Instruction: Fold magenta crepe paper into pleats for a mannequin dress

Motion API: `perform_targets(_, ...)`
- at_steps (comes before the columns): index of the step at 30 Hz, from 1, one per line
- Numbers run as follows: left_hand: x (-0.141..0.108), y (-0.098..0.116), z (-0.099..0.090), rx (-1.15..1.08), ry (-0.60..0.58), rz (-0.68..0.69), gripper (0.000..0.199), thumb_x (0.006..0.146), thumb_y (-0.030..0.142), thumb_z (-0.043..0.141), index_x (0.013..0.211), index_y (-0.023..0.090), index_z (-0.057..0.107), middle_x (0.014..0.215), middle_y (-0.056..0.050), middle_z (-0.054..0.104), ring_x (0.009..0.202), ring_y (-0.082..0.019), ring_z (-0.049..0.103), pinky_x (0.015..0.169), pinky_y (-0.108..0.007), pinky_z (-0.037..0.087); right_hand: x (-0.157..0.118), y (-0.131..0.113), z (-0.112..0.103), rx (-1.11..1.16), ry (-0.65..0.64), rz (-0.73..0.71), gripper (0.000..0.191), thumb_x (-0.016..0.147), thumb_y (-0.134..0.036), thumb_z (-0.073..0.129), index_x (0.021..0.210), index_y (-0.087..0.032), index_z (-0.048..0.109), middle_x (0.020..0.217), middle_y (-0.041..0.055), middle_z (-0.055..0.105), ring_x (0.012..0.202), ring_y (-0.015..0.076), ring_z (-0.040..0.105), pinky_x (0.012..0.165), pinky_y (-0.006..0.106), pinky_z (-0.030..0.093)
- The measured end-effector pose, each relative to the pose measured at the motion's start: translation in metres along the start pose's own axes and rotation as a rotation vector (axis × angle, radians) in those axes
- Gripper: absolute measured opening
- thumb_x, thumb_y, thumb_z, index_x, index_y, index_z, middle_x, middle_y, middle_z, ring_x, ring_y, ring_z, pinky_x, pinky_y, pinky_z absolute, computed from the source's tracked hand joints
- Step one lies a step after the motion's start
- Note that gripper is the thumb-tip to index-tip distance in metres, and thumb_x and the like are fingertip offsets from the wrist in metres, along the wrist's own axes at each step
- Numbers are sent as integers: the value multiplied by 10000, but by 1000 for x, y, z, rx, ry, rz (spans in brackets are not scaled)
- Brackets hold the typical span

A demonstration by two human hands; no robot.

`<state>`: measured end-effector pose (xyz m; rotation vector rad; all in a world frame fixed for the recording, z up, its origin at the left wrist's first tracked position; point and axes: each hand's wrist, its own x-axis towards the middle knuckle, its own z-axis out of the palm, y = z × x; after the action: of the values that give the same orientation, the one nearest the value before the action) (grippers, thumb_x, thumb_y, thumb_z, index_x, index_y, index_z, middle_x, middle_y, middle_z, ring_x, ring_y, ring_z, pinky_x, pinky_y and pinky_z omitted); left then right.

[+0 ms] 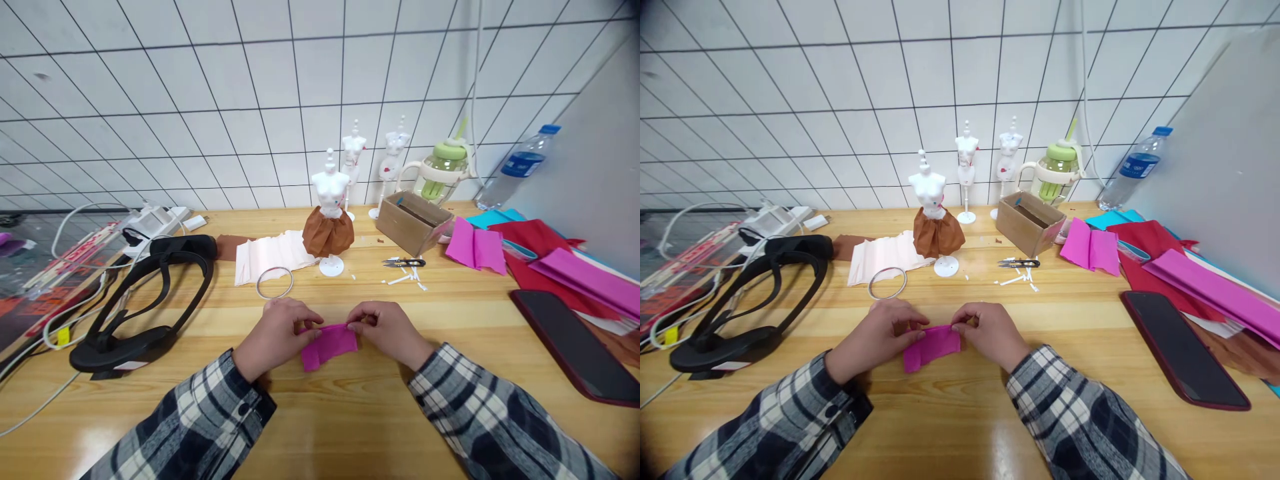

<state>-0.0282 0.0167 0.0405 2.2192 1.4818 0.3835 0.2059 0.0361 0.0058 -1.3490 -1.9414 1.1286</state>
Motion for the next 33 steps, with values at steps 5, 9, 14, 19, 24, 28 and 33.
perform_targets(5, 0, 2, 0, 0, -3, 24, 183, 788, 400, 690, 879, 250, 744, 827, -25, 708, 832, -198, 593, 817, -332, 367, 2, 4, 0, 11, 0, -23, 89, 762, -240, 656, 783, -223, 740, 618, -34, 646, 565, 110, 523, 539, 218, 392)
perform_targets(9, -1, 3, 0, 28, -31, 11, 120, 788, 350, 687, 838, 253, 738, 798, -17, 705, 826, -199, 597, 832, -349, 337, 2, 3, 0, 14, -5, -12, 82, 763, -237, 660, 782, -223, 739, 620, -35, 657, 565, 112, 539, 536, 218, 401)
perform_targets(14, -1, -2, 2, 91, -38, 31, 105, 818, 275, 621, 779, 235, 710, 768, -10, 689, 817, -198, 595, 829, -370, 308, 3, 6, -5, 5, -78, -42, 115, 801, -241, 636, 836, -228, 745, 748, -18, 729, 662, 134, 617, 620, 244, 453)
perform_targets(19, 0, -8, 6, 108, 5, 55, 119, 829, 281, 602, 804, 229, 706, 763, -15, 684, 805, -192, 591, 874, -382, 305, 3, 12, -13, 59, -121, -70, 231, 831, -306, 633, 1025, -224, 727, 954, 20, 748, 737, 145, 644, 687, 271, 493)
perform_targets(24, 0, -7, 6, 103, 9, 63, 122, 837, 288, 599, 834, 238, 710, 782, -9, 682, 825, -191, 592, 925, -408, 283, 2, 8, -8, -148, -50, -197, 370, 751, -300, 729, 1114, -235, 704, 955, 32, 713, 717, 143, 602, 659, 270, 465)
perform_targets(28, -1, -6, 6, 92, 8, 59, 131, 830, 321, 624, 901, 264, 718, 812, -6, 680, 855, -198, 593, 948, -425, 267, 2, 7, -1, -195, -38, -148, 213, 785, -206, 656, 975, -257, 739, 821, -8, 705, 690, 131, 597, 661, 258, 450)
perform_targets(33, -2, -7, 6, 95, -7, 56, 108, 789, 288, 664, 883, 284, 718, 802, 8, 675, 875, -206, 599, 985, -458, 244, 4, 11, -5, -167, -46, -141, 214, 777, -171, 652, 961, -238, 737, 853, -3, 702, 689, 121, 584, 669, 246, 443)
